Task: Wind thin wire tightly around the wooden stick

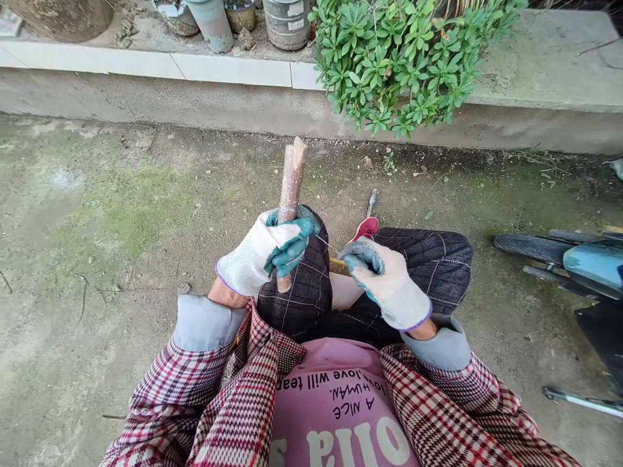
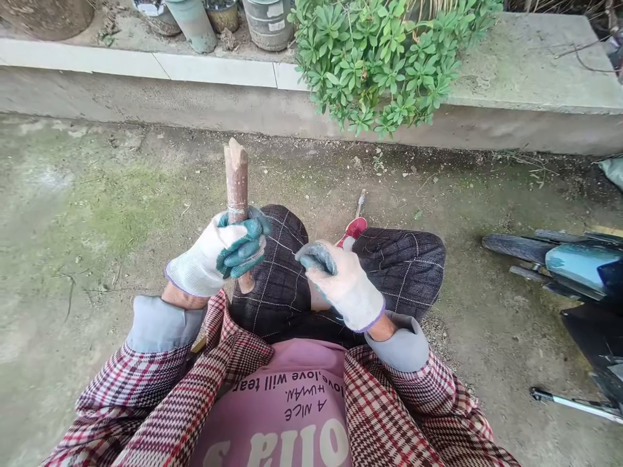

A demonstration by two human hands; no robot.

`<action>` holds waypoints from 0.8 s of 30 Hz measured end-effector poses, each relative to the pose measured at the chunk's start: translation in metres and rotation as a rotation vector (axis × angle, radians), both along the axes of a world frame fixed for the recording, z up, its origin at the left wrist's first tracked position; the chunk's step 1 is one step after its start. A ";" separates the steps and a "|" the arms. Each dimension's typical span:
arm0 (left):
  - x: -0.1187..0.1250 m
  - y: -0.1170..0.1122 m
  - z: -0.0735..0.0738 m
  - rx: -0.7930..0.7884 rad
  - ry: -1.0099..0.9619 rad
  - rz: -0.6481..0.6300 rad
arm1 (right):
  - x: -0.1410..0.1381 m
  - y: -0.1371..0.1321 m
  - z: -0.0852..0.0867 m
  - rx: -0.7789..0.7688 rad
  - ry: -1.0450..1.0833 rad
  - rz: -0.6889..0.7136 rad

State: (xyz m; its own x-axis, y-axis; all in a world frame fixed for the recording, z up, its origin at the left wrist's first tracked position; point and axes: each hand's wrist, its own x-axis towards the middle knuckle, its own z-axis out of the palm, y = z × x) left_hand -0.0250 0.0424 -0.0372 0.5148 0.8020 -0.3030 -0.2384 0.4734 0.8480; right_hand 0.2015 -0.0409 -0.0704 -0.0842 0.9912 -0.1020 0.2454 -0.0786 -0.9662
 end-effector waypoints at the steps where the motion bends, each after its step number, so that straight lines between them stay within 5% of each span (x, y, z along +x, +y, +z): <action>1: 0.000 0.000 0.000 0.009 0.005 0.001 | -0.003 0.002 0.001 -0.048 0.092 0.023; 8: -0.002 -0.004 0.000 0.046 0.070 0.006 | -0.012 0.010 0.014 -0.291 0.411 0.146; 14: -0.003 -0.007 0.005 0.067 0.082 0.027 | -0.017 0.012 0.020 -0.295 0.488 0.055; 24: -0.001 -0.010 0.008 0.078 0.120 0.027 | -0.015 0.024 0.015 -0.339 0.542 0.249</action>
State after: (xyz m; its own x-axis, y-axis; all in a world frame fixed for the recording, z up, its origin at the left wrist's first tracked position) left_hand -0.0259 0.0324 -0.0293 0.4566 0.8385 -0.2974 -0.1449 0.3999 0.9050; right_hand 0.1863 -0.0173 -0.0550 -0.4322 0.8565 -0.2821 -0.2159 -0.4020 -0.8898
